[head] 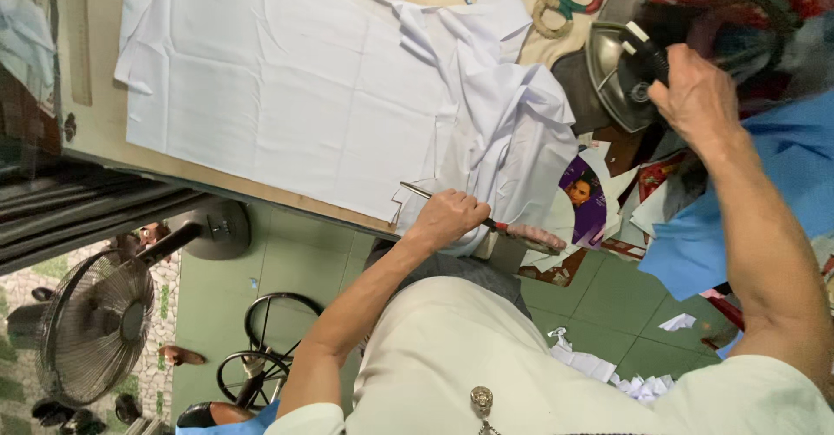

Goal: The person uses large shears to cut a white fabric laid out on a table, following a pattern. The person holds the fabric steady with one hand while cutting with the other, creating a shaped piece.

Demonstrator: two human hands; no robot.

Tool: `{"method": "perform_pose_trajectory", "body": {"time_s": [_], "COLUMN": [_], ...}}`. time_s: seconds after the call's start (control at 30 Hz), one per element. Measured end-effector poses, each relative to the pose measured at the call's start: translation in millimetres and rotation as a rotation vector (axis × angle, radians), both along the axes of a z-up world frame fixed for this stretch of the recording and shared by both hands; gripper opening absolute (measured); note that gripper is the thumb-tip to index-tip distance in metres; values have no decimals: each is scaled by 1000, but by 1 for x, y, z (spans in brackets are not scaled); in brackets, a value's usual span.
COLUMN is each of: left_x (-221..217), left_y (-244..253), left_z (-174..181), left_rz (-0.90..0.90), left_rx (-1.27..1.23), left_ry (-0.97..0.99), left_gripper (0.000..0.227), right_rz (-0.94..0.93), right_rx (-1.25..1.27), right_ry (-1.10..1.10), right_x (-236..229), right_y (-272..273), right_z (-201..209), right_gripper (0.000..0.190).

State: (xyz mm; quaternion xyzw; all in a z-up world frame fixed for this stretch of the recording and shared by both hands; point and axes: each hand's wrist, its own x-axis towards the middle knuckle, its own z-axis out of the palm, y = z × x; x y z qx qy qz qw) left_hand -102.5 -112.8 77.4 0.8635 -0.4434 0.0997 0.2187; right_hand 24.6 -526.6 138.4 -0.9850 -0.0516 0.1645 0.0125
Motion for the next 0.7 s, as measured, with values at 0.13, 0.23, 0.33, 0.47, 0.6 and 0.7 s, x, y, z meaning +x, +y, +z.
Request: {"method": "perform_pose_trajectory", "body": {"time_s": [0.13, 0.23, 0.33, 0.47, 0.6, 0.7], "left_x": [1, 6, 10, 20, 38, 51], "left_y": [-4, -3, -3, -9, -9, -10], "left_z": [-4, -5, -9, -14, -4, 5], "left_rz": [-28, -13, -21, -6, -14, 46], "left_rx": [25, 32, 41, 46, 55, -89], "left_ry": [65, 46, 102, 74, 116, 7], "left_gripper": [24, 27, 26, 20, 29, 34], "right_rz": [195, 245, 297, 292, -145, -339], "right_rx": [-74, -125, -235, -75, 370, 592], "right_ry": [-198, -258, -345, -349, 712, 1150], "right_x": [-10, -7, -9, -35, -43, -55], "right_y": [-46, -50, -32, 42, 142, 166], "right_z": [-42, -50, -30, 33, 79, 75], "right_gripper": [38, 39, 54, 24, 30, 41]}}
